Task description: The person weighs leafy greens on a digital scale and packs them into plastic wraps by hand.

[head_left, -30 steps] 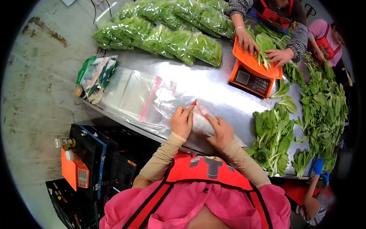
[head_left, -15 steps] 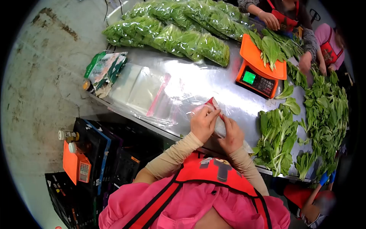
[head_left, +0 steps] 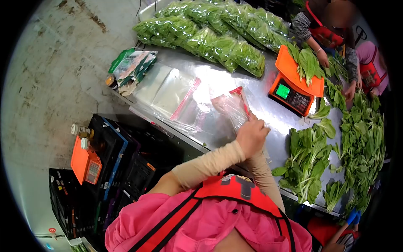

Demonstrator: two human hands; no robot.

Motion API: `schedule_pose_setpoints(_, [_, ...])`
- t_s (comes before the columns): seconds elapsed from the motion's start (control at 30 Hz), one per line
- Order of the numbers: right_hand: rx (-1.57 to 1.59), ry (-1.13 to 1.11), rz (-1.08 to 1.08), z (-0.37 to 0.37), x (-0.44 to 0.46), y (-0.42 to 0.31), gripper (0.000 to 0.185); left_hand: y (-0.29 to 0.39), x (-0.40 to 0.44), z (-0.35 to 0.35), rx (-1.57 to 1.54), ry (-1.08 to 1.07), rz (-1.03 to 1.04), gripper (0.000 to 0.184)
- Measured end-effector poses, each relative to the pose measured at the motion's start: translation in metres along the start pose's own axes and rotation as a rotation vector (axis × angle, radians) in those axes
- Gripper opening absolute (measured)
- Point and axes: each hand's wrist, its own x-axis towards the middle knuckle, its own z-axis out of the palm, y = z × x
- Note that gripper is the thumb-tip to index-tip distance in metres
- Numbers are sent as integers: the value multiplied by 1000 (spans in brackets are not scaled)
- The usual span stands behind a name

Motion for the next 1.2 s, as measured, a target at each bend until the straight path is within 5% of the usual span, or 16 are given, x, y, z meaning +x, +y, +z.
schedule_pose_setpoints(0.07, [365,-74,-181,-6,11,11,61,5,-13,-8,15,163,178,17])
schedule_pose_setpoints(0.1, [540,-120,-265,-9,15,22,61,3,-23,-19,0,161,202,34])
schedule_pose_setpoints(0.2, [886,-192,-423,-12,32,49,60,5,-44,-41,142,340,42,57])
schedule_pose_setpoints(0.27, [1050,-256,-203,0,52,55,57,5,-60,-31,-44,349,-145,57])
schedule_pose_setpoints(0.3, [1442,-477,-53,-32,42,40,56,0,-67,-24,-225,350,-341,56])
schedule_pose_setpoints(0.4, [1402,-546,18,-33,48,42,55,-24,-80,1,-544,199,-496,51])
schedule_pose_setpoints(0.53, [1316,-517,-76,-25,54,43,56,-49,-77,-5,-226,79,-408,22])
schedule_pose_setpoints(0.6, [1294,-428,-174,-33,54,29,60,-18,-82,5,-119,-59,-174,4])
schedule_pose_setpoints(0.67, [1144,-346,-285,-20,69,28,64,8,-83,19,-393,131,-57,6])
schedule_pose_setpoints(0.73, [941,-398,-124,-23,77,22,67,5,-61,-1,-434,158,-33,7])
schedule_pose_setpoints(0.8, [616,-308,-349,-28,106,25,69,6,-30,-27,-585,179,-75,8])
schedule_pose_setpoints(0.87, [631,-444,-577,-63,132,28,50,2,7,-54,-742,252,-154,9])
schedule_pose_setpoints(0.93, [359,-361,-617,-176,94,-27,31,-14,47,-68,-843,379,-197,10])
schedule_pose_setpoints(1.0, [487,16,-795,-224,78,-46,21,-22,70,-82,-1186,387,-202,15])
schedule_pose_setpoints(1.2, [109,136,-1113,-226,55,-47,13,-18,73,-79,-1503,540,-310,19])
